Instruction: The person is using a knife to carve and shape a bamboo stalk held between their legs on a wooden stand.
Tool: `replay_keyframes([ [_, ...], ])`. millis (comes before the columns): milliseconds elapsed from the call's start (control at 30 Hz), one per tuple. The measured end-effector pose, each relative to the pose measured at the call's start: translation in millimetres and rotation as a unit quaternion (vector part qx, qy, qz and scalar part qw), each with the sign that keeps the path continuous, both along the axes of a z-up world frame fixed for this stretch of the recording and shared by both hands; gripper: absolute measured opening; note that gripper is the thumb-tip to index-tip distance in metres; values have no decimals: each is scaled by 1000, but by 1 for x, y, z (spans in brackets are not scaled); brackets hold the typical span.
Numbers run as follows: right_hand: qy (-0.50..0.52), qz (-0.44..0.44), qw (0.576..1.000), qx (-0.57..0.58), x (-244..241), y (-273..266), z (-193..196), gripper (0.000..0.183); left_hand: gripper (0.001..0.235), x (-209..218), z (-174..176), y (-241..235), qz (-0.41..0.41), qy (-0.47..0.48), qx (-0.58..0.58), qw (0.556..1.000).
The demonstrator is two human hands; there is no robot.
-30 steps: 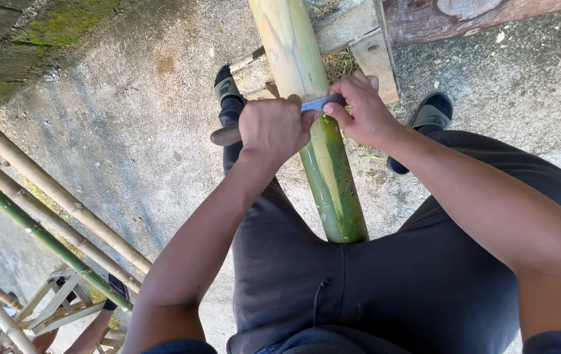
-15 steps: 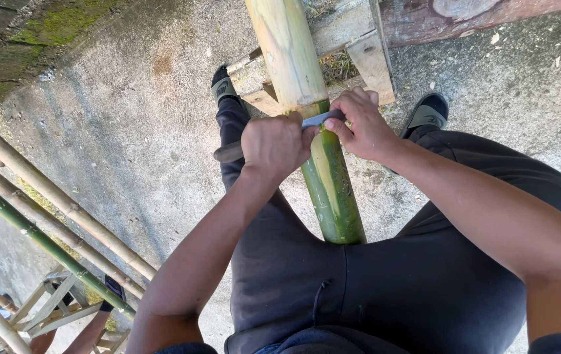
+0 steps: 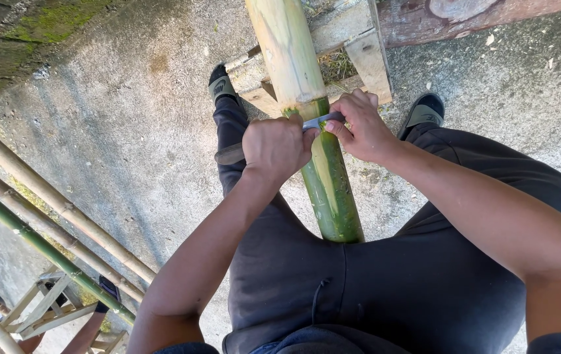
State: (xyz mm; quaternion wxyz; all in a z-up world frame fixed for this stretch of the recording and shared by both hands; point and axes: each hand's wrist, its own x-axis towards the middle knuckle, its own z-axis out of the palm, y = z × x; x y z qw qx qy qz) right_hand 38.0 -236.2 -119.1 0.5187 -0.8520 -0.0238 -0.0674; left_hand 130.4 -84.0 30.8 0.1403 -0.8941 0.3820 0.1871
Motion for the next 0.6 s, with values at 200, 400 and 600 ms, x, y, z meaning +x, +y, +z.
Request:
replay_keyframes([
  [200,22,11,1000,-1,-3,3,2,22,44,-4,-4,6,6,-11,-15,1000],
  [400,13,6,1000,13,-10,5,3,18,44,-9,8,2,26,19,4,999],
  [600,-1,13,1000,-2,-11,5,3,18,42,-15,-4,11,20,-2,-29,999],
])
